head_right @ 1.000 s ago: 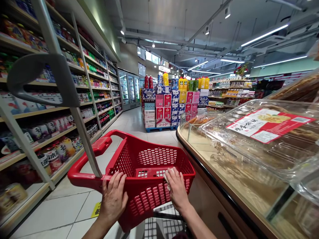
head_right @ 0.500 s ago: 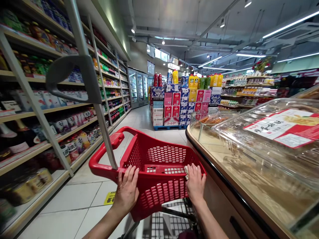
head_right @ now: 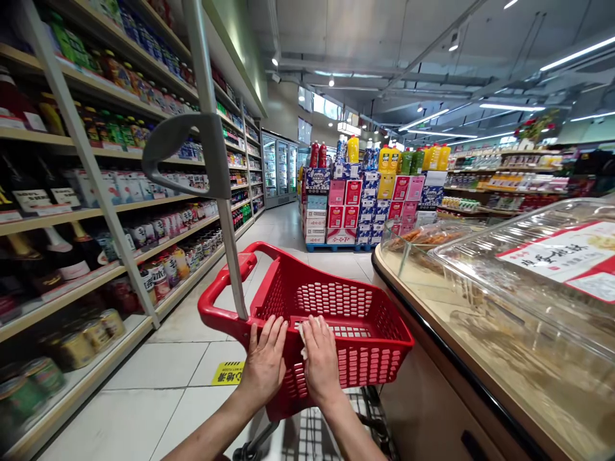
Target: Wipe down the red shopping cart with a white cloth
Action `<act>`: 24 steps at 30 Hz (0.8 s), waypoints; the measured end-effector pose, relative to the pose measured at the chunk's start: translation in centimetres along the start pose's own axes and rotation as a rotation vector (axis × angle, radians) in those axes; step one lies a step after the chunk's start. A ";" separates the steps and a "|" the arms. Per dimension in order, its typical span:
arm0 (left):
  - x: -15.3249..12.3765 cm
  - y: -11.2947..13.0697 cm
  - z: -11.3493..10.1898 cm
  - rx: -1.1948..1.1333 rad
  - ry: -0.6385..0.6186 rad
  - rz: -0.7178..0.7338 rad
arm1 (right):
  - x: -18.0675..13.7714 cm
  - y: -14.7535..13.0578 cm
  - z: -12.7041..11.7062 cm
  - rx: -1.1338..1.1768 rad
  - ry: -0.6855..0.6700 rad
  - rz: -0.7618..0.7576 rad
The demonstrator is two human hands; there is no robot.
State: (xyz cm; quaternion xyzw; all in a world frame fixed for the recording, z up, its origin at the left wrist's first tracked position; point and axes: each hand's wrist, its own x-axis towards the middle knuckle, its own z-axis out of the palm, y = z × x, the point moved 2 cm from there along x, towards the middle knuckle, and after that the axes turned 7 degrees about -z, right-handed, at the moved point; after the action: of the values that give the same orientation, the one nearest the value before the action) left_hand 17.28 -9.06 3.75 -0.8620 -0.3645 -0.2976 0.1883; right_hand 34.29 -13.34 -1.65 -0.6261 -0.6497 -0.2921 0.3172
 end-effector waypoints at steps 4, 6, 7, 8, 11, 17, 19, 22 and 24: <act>-0.1 -4.5 -2.8 -0.052 0.147 -0.136 | -0.7 1.3 0.0 -0.047 0.003 0.157; 0.3 -6.7 -4.0 -0.009 0.182 -0.274 | 0.0 0.6 0.2 -0.015 0.036 0.212; 0.5 -7.3 -4.3 0.009 0.162 -0.293 | 0.8 -0.8 0.5 0.027 0.049 0.203; 0.7 -7.7 -4.5 0.020 0.128 -0.281 | 1.9 -2.8 0.7 0.077 0.064 0.175; 1.2 -7.6 -4.2 0.036 0.078 -0.243 | 5.5 -9.5 1.0 0.189 0.119 0.054; 0.6 -7.2 -3.6 0.044 0.070 -0.234 | 5.3 -9.1 0.3 0.149 0.123 -0.040; 0.4 -7.2 -3.7 0.045 0.058 -0.236 | 4.9 -7.5 0.2 0.107 0.130 0.071; 0.4 -7.2 -3.8 0.057 0.064 -0.244 | 6.0 -8.7 0.2 0.136 0.104 0.042; 0.3 -7.3 -3.9 0.060 0.079 -0.241 | 6.7 -10.2 0.0 0.165 0.074 -0.056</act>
State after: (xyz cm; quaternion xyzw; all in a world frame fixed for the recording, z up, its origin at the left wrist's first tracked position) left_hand 10.64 -6.14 7.65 -0.7935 -0.4665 -0.3410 0.1910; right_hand 23.98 -9.61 3.71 -0.5683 -0.6765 -0.2691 0.3833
